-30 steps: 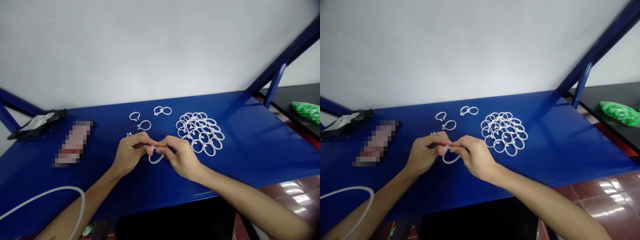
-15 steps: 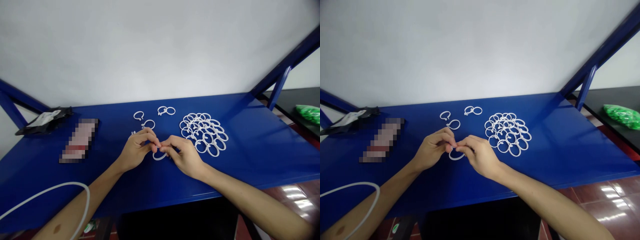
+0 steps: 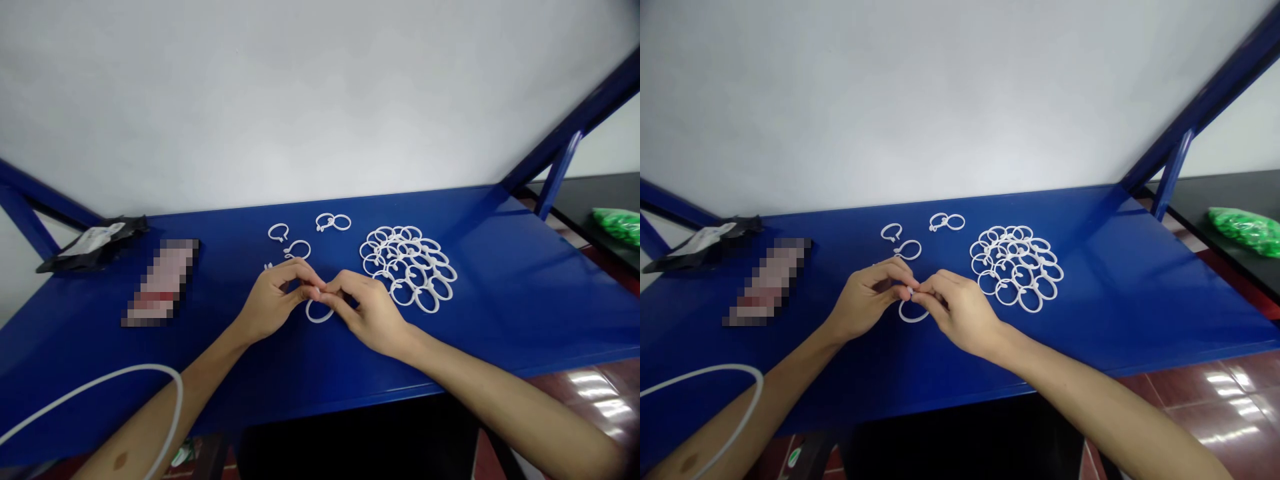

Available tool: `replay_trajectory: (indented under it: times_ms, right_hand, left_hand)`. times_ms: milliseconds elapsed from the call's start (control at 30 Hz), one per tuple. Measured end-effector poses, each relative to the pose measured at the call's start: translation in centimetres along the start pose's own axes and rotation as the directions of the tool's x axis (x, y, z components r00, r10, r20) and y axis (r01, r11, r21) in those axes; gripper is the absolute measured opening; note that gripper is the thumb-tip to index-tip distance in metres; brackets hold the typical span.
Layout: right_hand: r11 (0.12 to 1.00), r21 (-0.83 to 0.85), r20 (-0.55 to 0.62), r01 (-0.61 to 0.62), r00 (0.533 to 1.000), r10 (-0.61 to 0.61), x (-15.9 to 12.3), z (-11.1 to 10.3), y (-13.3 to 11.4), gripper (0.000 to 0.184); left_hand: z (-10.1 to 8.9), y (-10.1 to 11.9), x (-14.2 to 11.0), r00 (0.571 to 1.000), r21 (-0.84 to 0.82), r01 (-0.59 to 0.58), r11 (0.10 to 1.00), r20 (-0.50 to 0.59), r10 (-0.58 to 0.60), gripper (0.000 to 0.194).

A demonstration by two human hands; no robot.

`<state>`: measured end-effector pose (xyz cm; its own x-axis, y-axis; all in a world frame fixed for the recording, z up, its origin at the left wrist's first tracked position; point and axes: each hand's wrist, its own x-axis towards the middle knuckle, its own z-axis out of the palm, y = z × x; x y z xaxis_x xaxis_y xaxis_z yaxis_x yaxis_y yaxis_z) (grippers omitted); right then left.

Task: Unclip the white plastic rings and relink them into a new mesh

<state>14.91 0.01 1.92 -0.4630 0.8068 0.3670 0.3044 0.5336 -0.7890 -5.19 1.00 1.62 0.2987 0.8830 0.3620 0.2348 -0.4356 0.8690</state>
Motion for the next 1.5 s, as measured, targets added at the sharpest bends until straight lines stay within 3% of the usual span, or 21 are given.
replay_trajectory:
  times_ms: [167, 267, 367, 467, 567, 667, 1033, 1200, 1367, 1500]
  right_hand:
    - [0.995, -0.04, -0.01, 0.086, 0.996, -0.087, 0.1, -0.1, 0.1, 0.014]
    - [0.981, -0.158, 0.04, 0.11, 0.994, -0.105, 0.4, -0.6, 0.7, 0.019]
    - [0.925, -0.362, 0.068, 0.114, 0.993, -0.096, 0.9, -2.3, 1.8, 0.021]
    - [0.852, -0.517, 0.049, 0.083, 0.997, -0.067, 1.6, -5.0, 3.2, 0.018]
    - [0.798, -0.596, 0.082, 0.09, 0.995, -0.051, 2.0, -7.4, 4.3, 0.015]
    - [0.766, -0.636, 0.123, 0.094, 0.992, -0.019, 1.9, -8.4, 4.8, 0.014]
    - [0.711, -0.693, 0.15, 0.121, 0.988, -0.022, 1.6, -7.7, 5.2, 0.016]
    - [0.717, -0.686, 0.099, 0.118, 0.993, -0.069, 1.5, -7.5, 4.7, 0.017]
    - [0.744, -0.661, -0.01, 0.094, 0.991, -0.134, 1.5, -7.2, 4.0, 0.018]
    - [0.757, -0.645, -0.037, 0.104, 0.985, -0.167, 1.5, -6.6, 3.5, 0.016]
  left_hand:
    - [0.1, -0.2, -0.3, 0.998, 0.048, -0.065, 0.997, 0.005, 0.065, 0.026]
    - [0.2, -0.4, -0.3, 0.994, 0.155, -0.103, 0.983, -0.016, 0.107, 0.02]
    - [0.1, -0.7, -0.1, 0.986, 0.348, -0.14, 0.927, -0.033, 0.161, 0.01]
    - [-0.4, -1.4, 0.2, 0.97, 0.517, -0.206, 0.831, -0.002, 0.242, 0.013]
    - [-0.7, -2.0, 0.3, 0.967, 0.614, -0.217, 0.759, 0.027, 0.255, 0.012]
    - [-0.6, -2.3, 0.2, 0.972, 0.646, -0.204, 0.736, 0.045, 0.23, 0.013]
    - [0.1, -2.3, 0.2, 0.977, 0.65, -0.201, 0.733, 0.076, 0.2, 0.013]
    - [0.2, -2.4, 0.1, 0.977, 0.661, -0.202, 0.723, 0.087, 0.194, 0.014]
    - [0.1, -2.3, 1.3, 0.976, 0.79, -0.19, 0.583, 0.086, 0.201, 0.017]
    - [0.6, -2.7, 4.5, 0.983, 0.879, -0.157, 0.449, 0.097, 0.154, 0.025]
